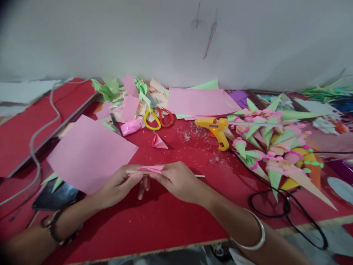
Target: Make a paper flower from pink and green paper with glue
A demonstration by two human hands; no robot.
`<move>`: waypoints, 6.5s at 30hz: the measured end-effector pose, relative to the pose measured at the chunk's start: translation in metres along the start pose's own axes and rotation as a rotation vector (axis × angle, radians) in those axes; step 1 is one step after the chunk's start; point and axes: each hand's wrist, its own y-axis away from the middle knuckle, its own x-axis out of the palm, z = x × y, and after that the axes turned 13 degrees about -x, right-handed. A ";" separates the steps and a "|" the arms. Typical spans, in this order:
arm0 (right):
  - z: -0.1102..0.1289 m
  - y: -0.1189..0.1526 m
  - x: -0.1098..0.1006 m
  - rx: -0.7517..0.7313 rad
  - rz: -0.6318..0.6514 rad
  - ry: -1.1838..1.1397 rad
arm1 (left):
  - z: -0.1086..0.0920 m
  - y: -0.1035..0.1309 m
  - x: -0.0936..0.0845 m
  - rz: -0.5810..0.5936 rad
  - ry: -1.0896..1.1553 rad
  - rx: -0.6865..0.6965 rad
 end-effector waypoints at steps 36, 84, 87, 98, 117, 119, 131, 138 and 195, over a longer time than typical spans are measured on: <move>0.005 0.010 0.014 -0.432 -0.124 0.920 | 0.001 0.000 0.009 -0.189 0.117 -0.353; -0.002 0.004 0.012 -0.084 -0.081 0.108 | -0.003 0.003 -0.019 -0.338 -0.932 0.271; -0.001 0.008 0.013 -0.121 -0.028 0.383 | -0.005 0.003 -0.012 -0.223 -0.570 -0.014; -0.001 0.007 0.008 -0.105 -0.035 0.518 | -0.010 0.002 -0.010 -0.192 -0.449 -0.133; -0.001 0.011 0.002 -0.274 -0.051 0.838 | -0.006 0.002 -0.004 0.047 0.324 -0.496; 0.000 0.012 0.001 -0.315 -0.075 0.876 | -0.007 0.002 -0.004 0.060 0.358 -0.501; -0.006 0.008 0.011 -0.015 -0.044 0.590 | -0.011 0.001 -0.014 -0.112 -0.386 -0.216; -0.008 0.007 0.001 0.190 -0.098 0.443 | -0.011 0.002 -0.026 -0.302 -0.947 -0.172; -0.020 -0.012 -0.007 0.337 -0.144 0.539 | -0.026 -0.042 -0.090 -0.166 -1.060 -0.033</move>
